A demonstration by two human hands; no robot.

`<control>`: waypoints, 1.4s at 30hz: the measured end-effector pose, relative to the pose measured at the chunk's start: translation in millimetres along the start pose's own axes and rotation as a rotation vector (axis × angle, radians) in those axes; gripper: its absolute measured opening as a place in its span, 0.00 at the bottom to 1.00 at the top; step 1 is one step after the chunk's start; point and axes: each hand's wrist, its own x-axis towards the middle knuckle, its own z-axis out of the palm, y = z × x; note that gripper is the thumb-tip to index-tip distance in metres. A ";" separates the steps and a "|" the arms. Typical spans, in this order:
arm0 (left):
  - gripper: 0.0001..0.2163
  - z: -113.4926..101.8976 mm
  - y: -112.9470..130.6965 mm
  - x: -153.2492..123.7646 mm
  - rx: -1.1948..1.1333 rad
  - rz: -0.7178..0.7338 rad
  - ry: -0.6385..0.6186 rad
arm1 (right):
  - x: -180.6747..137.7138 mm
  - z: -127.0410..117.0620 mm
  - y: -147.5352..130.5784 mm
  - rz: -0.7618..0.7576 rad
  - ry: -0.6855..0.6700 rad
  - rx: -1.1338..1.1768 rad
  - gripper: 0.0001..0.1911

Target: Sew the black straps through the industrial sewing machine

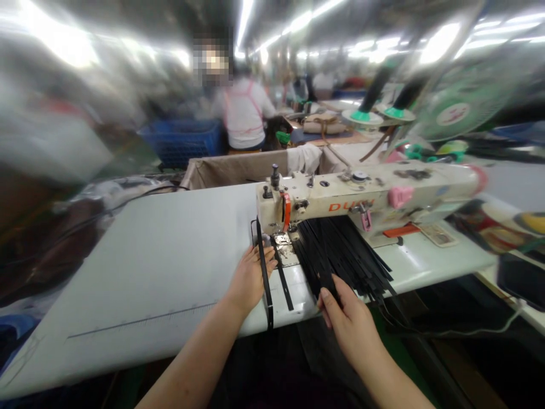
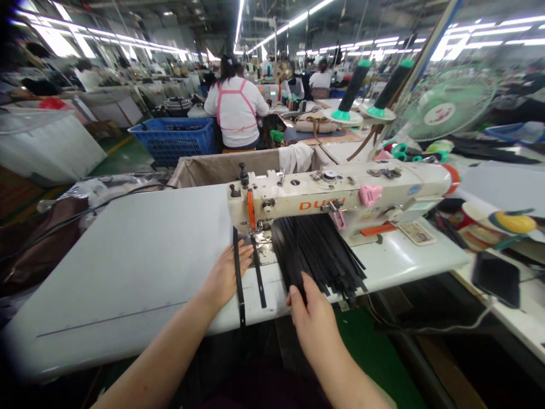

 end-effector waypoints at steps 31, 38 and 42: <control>0.14 7.9 -5.6 0.9 0.107 0.060 0.033 | 73.4 35.9 -15.3 -0.293 0.161 -1.334 0.17; 0.14 5.2 -4.5 1.7 0.086 0.082 0.046 | 75.3 39.7 -10.4 -0.312 0.189 -1.349 0.10; 0.14 4.7 -4.3 1.9 0.058 0.082 0.044 | 79.1 42.6 -12.1 -0.298 0.204 -1.349 0.08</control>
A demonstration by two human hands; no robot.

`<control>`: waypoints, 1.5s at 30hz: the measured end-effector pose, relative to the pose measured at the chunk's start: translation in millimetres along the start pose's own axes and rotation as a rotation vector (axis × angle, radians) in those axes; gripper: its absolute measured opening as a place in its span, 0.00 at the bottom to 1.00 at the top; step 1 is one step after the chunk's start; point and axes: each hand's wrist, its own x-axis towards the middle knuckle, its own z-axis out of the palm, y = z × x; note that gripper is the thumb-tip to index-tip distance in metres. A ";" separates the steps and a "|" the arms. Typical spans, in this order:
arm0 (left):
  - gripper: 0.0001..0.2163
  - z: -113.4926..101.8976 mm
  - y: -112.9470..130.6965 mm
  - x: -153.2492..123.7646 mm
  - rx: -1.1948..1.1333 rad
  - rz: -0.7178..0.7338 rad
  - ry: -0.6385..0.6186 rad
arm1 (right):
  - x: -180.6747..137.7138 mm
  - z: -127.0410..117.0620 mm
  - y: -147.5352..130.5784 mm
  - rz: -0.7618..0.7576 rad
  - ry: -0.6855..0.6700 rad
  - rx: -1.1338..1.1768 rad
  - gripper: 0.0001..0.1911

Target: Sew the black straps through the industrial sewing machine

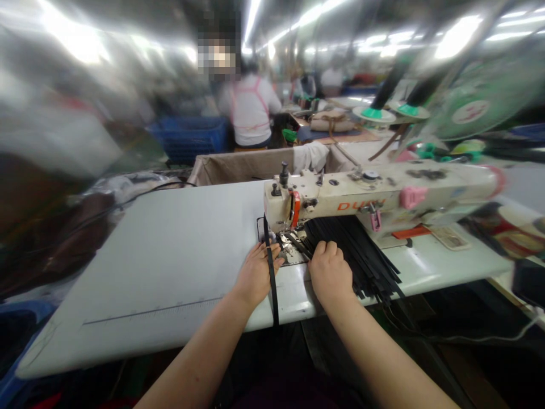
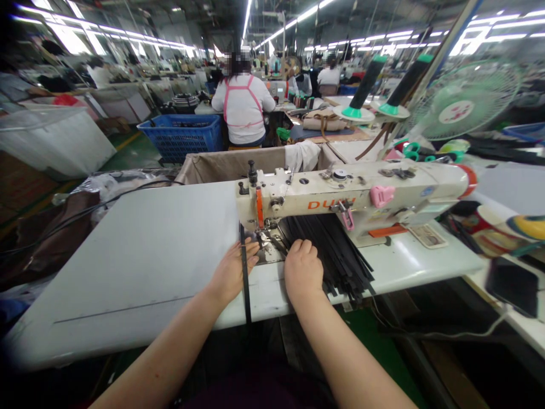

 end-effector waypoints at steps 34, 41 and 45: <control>0.13 0.5 -1.8 2.3 -0.045 -0.029 0.007 | -60.3 -35.6 35.5 0.681 -0.668 1.987 0.14; 0.14 1.3 -1.0 1.4 -0.052 -0.042 0.034 | -102.5 -18.1 41.7 0.957 -0.734 2.196 0.19; 0.14 1.7 -1.8 0.7 -0.054 -0.042 0.019 | -112.7 -12.6 39.1 0.969 -0.738 2.227 0.17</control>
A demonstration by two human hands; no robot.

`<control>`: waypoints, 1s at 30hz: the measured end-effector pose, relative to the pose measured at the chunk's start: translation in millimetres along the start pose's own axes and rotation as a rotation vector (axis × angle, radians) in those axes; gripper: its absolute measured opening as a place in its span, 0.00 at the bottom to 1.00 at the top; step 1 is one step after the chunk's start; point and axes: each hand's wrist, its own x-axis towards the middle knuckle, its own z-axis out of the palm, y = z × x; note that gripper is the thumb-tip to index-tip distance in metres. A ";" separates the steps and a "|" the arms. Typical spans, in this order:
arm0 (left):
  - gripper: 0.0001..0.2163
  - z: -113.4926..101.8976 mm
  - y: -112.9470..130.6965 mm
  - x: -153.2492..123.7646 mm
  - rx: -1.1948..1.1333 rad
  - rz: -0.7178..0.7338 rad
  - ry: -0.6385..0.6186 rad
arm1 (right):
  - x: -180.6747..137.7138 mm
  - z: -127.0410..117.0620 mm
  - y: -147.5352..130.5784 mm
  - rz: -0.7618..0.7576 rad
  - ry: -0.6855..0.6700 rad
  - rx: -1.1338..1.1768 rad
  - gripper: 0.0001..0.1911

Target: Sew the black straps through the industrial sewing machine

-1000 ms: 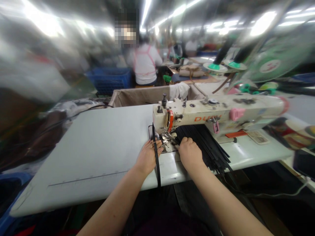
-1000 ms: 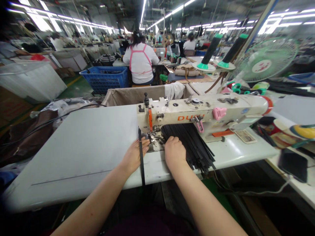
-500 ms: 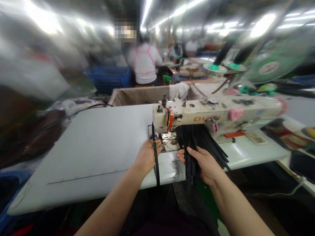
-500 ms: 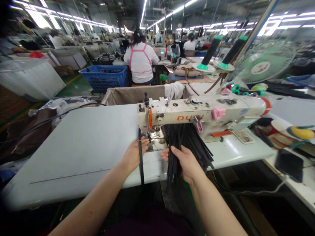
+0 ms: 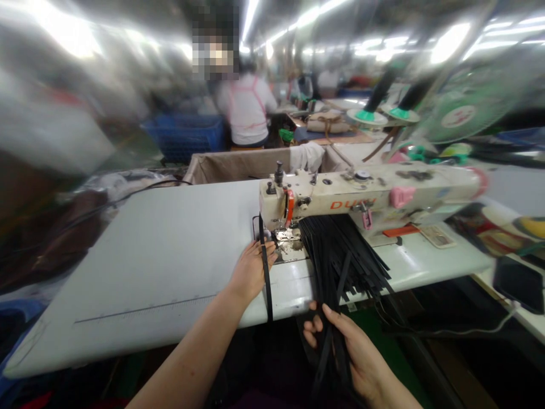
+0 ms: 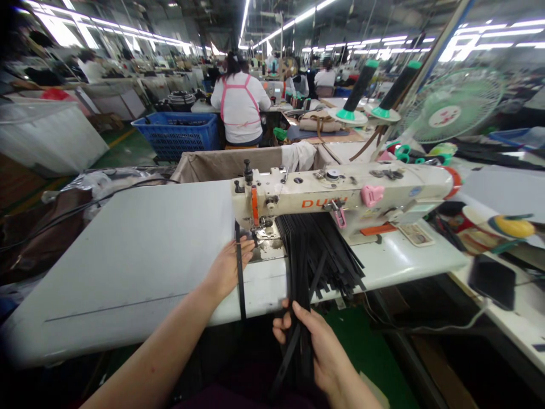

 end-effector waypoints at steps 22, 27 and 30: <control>0.13 -4.3 8.6 -1.1 0.123 0.042 -0.022 | 2.2 8.5 13.5 -0.173 0.124 -0.297 0.25; 0.15 -4.2 7.1 -0.5 0.159 0.032 -0.044 | 2.3 9.1 12.5 -0.163 0.108 -0.314 0.25; 0.17 -3.1 7.2 -0.7 0.171 0.009 -0.048 | 1.2 7.8 11.6 -0.155 0.100 -0.291 0.24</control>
